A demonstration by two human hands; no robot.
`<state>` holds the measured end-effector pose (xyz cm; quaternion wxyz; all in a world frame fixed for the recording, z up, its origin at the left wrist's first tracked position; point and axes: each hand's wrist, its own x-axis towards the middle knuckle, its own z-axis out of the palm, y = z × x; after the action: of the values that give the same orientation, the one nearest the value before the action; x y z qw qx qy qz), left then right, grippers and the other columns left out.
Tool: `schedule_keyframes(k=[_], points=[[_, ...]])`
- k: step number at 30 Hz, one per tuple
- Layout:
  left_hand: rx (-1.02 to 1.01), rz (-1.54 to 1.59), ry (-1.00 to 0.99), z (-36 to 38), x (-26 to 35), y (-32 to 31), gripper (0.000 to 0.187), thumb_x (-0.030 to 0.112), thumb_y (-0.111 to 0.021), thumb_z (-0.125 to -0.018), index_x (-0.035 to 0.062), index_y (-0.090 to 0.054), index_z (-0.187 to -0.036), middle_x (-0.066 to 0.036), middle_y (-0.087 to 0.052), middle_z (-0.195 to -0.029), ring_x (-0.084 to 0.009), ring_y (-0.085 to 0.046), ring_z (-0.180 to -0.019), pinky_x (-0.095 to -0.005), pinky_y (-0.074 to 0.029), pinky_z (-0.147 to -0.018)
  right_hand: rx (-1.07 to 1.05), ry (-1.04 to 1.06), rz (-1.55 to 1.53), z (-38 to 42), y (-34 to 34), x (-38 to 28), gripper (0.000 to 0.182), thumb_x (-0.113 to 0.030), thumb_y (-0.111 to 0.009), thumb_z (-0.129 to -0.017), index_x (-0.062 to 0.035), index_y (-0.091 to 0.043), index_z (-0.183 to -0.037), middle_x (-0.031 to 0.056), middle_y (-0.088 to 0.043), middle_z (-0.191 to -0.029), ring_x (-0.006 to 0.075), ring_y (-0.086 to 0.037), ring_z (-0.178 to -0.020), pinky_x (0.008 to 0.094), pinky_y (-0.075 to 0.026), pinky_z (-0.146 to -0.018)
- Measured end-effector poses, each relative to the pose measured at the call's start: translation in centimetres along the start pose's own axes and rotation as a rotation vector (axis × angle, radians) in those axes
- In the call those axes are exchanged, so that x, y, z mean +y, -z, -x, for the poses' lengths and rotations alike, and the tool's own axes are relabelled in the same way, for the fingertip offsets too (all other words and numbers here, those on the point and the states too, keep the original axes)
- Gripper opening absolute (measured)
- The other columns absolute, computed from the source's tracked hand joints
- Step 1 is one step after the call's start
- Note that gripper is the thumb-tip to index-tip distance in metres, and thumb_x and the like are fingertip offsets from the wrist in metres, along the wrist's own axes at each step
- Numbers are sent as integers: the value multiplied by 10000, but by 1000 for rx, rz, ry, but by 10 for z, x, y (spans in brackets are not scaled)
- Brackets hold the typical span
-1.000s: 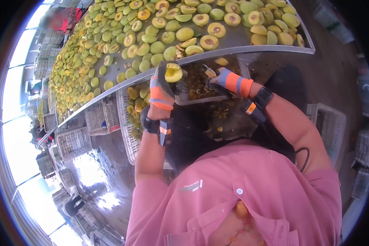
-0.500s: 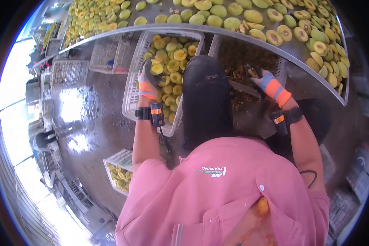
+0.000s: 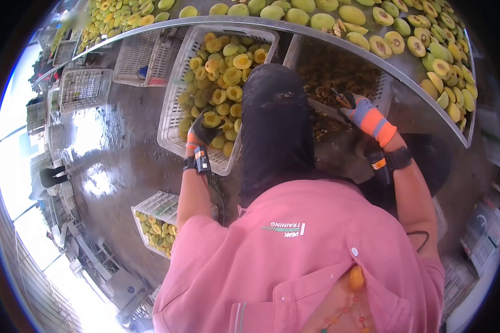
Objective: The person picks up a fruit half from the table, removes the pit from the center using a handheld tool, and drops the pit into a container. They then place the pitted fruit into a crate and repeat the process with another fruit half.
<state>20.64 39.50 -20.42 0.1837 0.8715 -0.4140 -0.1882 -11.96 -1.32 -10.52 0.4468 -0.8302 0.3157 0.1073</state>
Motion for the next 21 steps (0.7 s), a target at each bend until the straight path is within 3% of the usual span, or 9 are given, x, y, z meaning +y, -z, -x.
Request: schedule_keyframes(k=[3,6,9,10,11,12,17,18,21], points=[[125,-35,-122,-11,6,-6,563,265,-806,-733,77,-572,-1210,-67,-587,-1217,-230,-545,-1132,-384,-504,-886,13,31,65,3,2,-1,428,-299,-669,-799,-23,-609,-1119,252,-644,-1000,415,-599,-963,420,-473,-823],[63,742,403,-28,16,-23,470,288,-733,-806,115,-581,-1216,-27,-603,-1143,-193,-556,-1041,-388,-515,-777,40,33,81,5,0,-2,438,-312,-668,-795,-15,-605,-1111,258,-640,-1007,413,-596,-980,422,-476,-837],[1,994,525,-38,11,-38,373,247,-665,-870,112,-590,-1210,7,-634,-996,-135,-581,-842,-333,-508,-671,66,103,60,18,5,-13,444,-319,-655,-798,-2,-600,-1103,259,-634,-1032,410,-589,-1009,423,-475,-863],[13,988,537,-43,4,-47,330,193,-645,-882,74,-599,-1186,-6,-634,-981,-125,-577,-817,-280,-491,-692,22,87,66,22,12,-20,448,-324,-646,-802,2,-599,-1104,258,-631,-1047,406,-587,-1022,424,-473,-877],[36,914,592,-41,44,-30,299,176,-620,-894,78,-604,-1176,-17,-637,-990,-117,-574,-809,-276,-492,-701,28,65,96,25,17,-24,448,-330,-637,-805,-8,-599,-1114,251,-632,-1060,401,-589,-1023,427,-472,-879],[32,936,507,-49,4,-47,305,174,-610,-894,93,-596,-1188,-17,-639,-990,-129,-581,-811,-334,-519,-691,26,46,118,27,19,-26,449,-336,-628,-807,-18,-599,-1123,243,-632,-1073,396,-591,-1025,429,-470,-880],[-131,873,265,-61,-22,-54,288,195,-600,-880,74,-629,-1140,-33,-670,-973,-156,-619,-803,-334,-517,-667,-2,30,97,32,27,-34,405,-332,-623,-794,-44,-593,-1078,215,-645,-1030,388,-605,-988,443,-479,-846],[-102,947,483,-64,-3,-39,283,186,-589,-887,63,-632,-1138,-43,-674,-953,-152,-618,-784,-317,-511,-655,12,47,82,35,29,-35,394,-331,-621,-795,-44,-593,-1065,213,-646,-1023,387,-606,-984,444,-479,-842],[134,706,314,-95,11,0,261,178,-572,-905,36,-637,-1115,-47,-670,-931,-142,-605,-741,-286,-493,-629,60,61,27,41,38,-37,350,-320,-610,-806,-54,-595,-1033,213,-647,-1005,389,-609,-963,447,-482,-823]])
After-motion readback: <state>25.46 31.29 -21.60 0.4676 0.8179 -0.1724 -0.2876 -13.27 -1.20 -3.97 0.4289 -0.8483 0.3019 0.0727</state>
